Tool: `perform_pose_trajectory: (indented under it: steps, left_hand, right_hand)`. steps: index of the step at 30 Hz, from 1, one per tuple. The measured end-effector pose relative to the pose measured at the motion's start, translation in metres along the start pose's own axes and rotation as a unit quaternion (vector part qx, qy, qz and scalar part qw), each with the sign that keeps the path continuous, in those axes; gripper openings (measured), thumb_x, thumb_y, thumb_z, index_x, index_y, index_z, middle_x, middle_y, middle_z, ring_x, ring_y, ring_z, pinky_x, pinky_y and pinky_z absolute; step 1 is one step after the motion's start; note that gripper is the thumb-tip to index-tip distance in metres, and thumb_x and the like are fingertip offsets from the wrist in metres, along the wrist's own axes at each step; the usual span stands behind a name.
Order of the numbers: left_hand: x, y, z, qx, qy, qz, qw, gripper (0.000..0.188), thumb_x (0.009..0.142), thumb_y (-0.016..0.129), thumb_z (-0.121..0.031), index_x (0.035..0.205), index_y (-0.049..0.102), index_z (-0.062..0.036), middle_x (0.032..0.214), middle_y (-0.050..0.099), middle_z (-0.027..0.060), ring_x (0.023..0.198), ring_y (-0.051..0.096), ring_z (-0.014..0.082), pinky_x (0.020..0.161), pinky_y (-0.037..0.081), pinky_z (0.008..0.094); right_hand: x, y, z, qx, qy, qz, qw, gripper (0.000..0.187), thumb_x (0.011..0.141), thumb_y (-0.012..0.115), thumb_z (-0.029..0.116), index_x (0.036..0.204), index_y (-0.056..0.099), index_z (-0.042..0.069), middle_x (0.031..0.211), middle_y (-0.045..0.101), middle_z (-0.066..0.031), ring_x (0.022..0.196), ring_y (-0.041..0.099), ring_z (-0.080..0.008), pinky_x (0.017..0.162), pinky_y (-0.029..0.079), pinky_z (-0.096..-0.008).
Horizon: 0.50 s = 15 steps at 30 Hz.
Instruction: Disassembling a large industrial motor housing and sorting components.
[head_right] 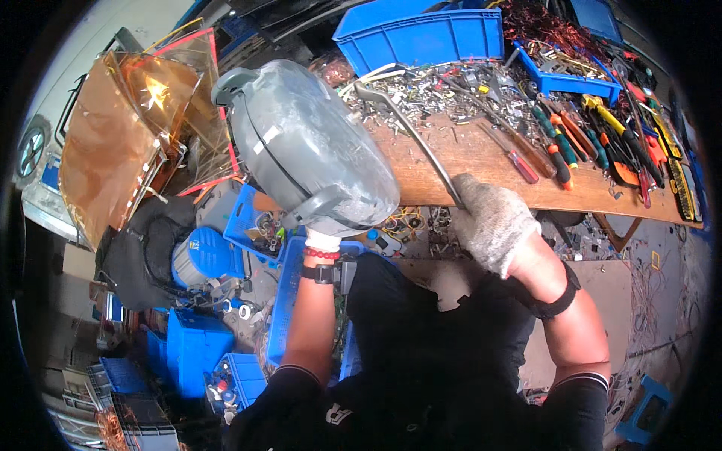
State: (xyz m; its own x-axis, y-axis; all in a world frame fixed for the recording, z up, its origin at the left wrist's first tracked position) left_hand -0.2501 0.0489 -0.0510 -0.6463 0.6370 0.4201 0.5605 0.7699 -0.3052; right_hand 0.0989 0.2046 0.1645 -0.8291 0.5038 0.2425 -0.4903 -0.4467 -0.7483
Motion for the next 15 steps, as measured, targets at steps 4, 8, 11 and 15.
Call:
perform_pose_trajectory:
  steps: [4, 8, 11, 15]
  left_hand:
    - [0.0, 0.003, 0.001, -0.665, -0.228, -0.017, 0.711, 0.046, 0.106, 0.041, -0.036, 0.139, 0.05, -0.0041, 0.138, 0.057, 0.0156, 0.126, 0.054, 0.0346, 0.111, 0.041, 0.052]
    - [-0.001, 0.013, -0.006, -0.79, -0.268, -0.017, 0.551, 0.043, 0.106, 0.043, -0.033, 0.135, 0.051, -0.0032, 0.131, 0.06, 0.014, 0.12, 0.058, 0.0302, 0.103, 0.049, 0.0478]
    - [-0.005, 0.017, -0.014, -0.767, -0.281, -0.002, 0.576, 0.043, 0.106, 0.043, -0.033, 0.135, 0.051, -0.0032, 0.131, 0.06, 0.014, 0.12, 0.058, 0.0301, 0.103, 0.049, 0.0475]
    - [-0.014, 0.016, -0.028, -0.73, -0.293, 0.011, 0.617, 0.042, 0.106, 0.043, -0.033, 0.135, 0.051, -0.0031, 0.131, 0.06, 0.014, 0.119, 0.059, 0.0299, 0.102, 0.049, 0.047]
  right_hand:
    - [-0.009, -0.014, -0.016, -0.009, 0.009, 0.008, 1.0, 0.021, 0.084, 0.06, 0.018, 0.098, 0.058, 0.002, 0.084, 0.065, -0.0255, 0.087, 0.063, -0.0476, 0.075, 0.05, -0.0542]
    - [-0.011, -0.035, -0.015, -0.031, -0.004, 0.045, 0.999, 0.02, 0.081, 0.061, 0.018, 0.094, 0.059, 0.003, 0.08, 0.064, -0.0235, 0.084, 0.063, -0.046, 0.073, 0.05, -0.0523]
    - [-0.011, -0.055, -0.016, -0.081, -0.015, 0.063, 0.995, 0.016, 0.077, 0.06, 0.016, 0.086, 0.061, 0.003, 0.077, 0.062, -0.0219, 0.081, 0.064, -0.0445, 0.072, 0.05, -0.0512]
    - [-0.008, -0.084, 0.001, -0.134, 0.005, 0.092, 0.987, 0.018, 0.075, 0.059, 0.012, 0.09, 0.06, 0.002, 0.078, 0.061, -0.0218, 0.083, 0.062, -0.0432, 0.071, 0.049, -0.0488]
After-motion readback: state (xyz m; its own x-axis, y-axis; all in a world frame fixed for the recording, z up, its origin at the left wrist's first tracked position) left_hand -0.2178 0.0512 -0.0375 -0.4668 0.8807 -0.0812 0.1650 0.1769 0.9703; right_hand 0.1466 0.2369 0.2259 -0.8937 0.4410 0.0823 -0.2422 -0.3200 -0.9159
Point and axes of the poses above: each hand's wrist, its own x-axis towards the middle knuckle, its own y-axis out of the palm, z = x × y, the point moved 4 cm from there along x, towards the middle knuckle
